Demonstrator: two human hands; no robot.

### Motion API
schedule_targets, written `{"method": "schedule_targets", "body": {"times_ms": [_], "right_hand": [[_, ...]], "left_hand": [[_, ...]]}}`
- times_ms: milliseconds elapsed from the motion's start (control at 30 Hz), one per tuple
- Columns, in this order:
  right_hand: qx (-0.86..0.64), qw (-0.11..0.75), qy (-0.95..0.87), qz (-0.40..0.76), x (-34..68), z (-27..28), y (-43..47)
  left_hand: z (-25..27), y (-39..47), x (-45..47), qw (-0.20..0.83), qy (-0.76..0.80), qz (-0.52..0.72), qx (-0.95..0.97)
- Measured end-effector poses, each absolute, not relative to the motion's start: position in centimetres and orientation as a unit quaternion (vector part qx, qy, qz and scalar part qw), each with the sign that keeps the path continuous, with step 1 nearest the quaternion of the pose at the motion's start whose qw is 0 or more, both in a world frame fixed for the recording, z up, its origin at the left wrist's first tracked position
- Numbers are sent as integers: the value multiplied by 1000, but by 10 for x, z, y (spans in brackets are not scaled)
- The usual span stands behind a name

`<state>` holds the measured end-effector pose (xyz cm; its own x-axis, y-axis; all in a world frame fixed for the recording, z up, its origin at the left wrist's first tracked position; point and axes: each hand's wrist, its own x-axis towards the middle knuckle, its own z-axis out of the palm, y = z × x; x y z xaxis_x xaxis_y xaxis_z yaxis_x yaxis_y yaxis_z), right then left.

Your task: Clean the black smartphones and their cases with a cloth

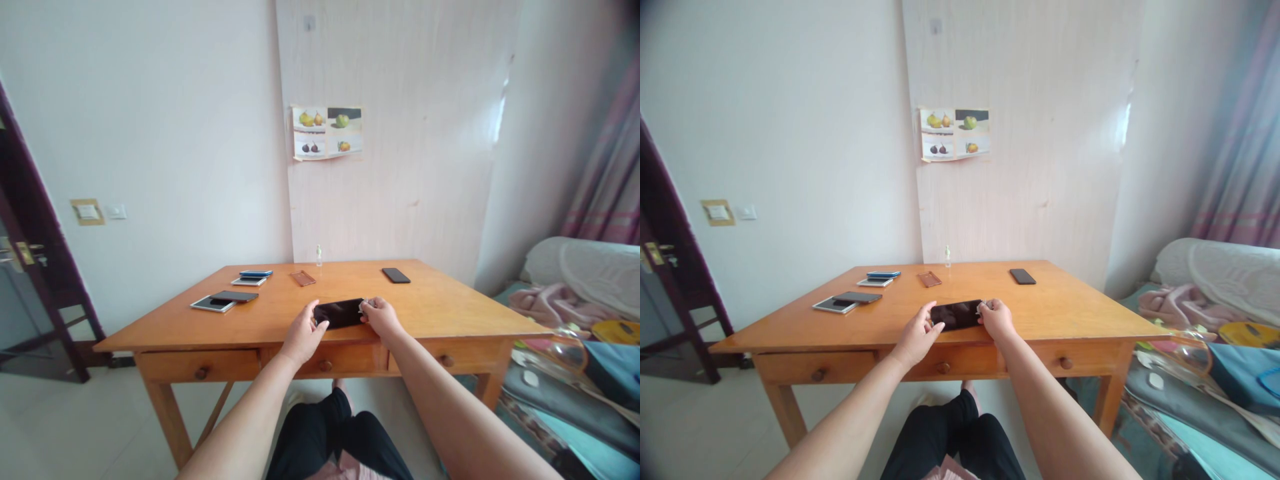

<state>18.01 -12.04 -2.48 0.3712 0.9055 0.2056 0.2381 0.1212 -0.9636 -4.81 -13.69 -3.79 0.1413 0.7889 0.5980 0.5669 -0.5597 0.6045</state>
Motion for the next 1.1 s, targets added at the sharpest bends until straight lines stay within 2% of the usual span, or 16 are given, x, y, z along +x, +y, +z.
{"method": "schedule_targets", "body": {"times_ms": [267, 500, 700, 900, 1000, 1100], "right_hand": [[-659, 527, -480, 241, 183, -16, -119], [-662, 501, -487, 273, 190, -9, -125], [-630, 558, -457, 288, 194, -14, -130], [-602, 619, -449, 231, 195, -9, -136], [-587, 624, -477, 197, 188, -1, -135], [-586, 593, -526, 171, 180, 5, -131]], "left_hand": [[-30, -147, -53, 109, 440, 386, 804], [-37, -153, -54, 97, 412, 434, 795], [-37, -152, -51, 95, 422, 473, 767], [-31, -144, -45, 105, 432, 498, 745], [-32, -139, -41, 112, 437, 505, 736], [-33, -135, -38, 120, 442, 510, 728]]}}
